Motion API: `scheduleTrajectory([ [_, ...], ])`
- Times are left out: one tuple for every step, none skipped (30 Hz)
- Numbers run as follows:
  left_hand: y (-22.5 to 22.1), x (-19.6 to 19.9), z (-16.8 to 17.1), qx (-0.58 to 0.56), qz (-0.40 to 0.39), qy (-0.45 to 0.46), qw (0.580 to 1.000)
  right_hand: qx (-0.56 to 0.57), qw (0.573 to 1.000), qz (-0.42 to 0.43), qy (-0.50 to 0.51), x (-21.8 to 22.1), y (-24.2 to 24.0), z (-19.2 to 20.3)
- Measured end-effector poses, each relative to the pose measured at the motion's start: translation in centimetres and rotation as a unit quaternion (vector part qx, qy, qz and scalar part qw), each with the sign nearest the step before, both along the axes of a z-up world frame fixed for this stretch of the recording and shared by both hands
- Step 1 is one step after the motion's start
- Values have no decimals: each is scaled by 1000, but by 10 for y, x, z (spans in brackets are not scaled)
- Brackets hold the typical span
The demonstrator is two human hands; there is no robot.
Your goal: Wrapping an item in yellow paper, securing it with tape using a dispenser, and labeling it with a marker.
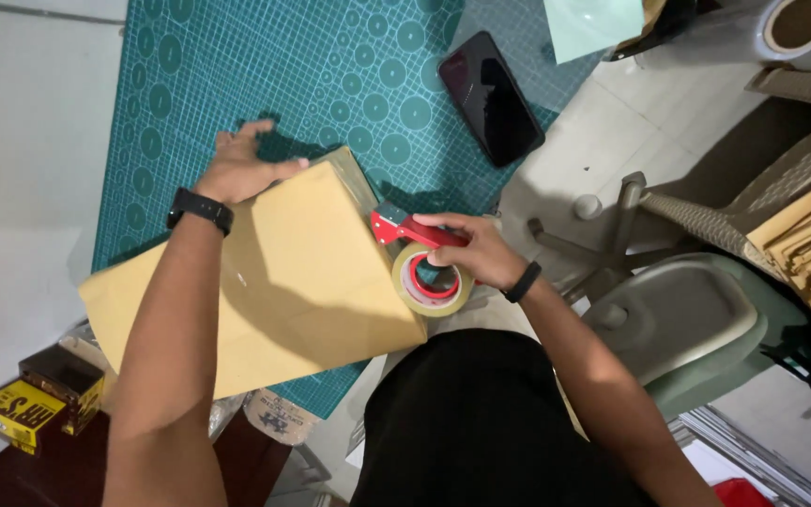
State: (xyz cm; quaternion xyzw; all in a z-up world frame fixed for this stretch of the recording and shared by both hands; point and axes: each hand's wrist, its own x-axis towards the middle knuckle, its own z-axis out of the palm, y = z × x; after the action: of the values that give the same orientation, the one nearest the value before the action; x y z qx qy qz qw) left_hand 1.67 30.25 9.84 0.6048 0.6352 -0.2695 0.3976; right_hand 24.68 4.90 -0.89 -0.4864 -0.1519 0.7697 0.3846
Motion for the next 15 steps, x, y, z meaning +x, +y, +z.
scheduleTrajectory([
  [-5,-17,-22,0,0,0,1000,0,1000,0,0,-2,-1,2],
  [-8,-33,-45,85,-22,-69,994,5,1000,21,-22,-3,1,3],
  [-10,-49,-68,169,-44,-137,975,10,998,41,-45,-4,2,4],
  [-21,-37,-63,170,-45,-138,975,12,998,40,-46,-5,5,4],
  [-32,-26,-57,179,38,-235,955,15,998,40,-50,-6,7,5],
  [-44,-16,-51,183,120,-326,920,17,998,40,-53,-9,8,5],
  [-49,-16,-45,184,119,-326,920,17,998,39,-53,-10,11,1],
  [-56,-15,-39,162,92,-265,946,31,996,52,-63,-10,13,-3],
  [-62,-15,-33,139,65,-202,967,44,994,66,-73,-10,14,-6],
  [-66,-17,-33,141,66,-202,967,45,994,66,-73,-9,14,-4],
  [-69,-18,-33,148,56,-207,965,45,993,74,-82,-8,14,-1],
  [-70,-18,-32,158,45,-211,963,47,991,80,-92,-7,16,2],
  [-67,-20,-35,161,44,-212,963,50,991,79,-93,-6,20,-2],
  [-67,-22,-39,162,43,-213,963,53,989,94,-97,-5,19,-6],
  [-68,-23,-44,163,41,-213,963,56,987,108,-101,-4,18,-9],
])
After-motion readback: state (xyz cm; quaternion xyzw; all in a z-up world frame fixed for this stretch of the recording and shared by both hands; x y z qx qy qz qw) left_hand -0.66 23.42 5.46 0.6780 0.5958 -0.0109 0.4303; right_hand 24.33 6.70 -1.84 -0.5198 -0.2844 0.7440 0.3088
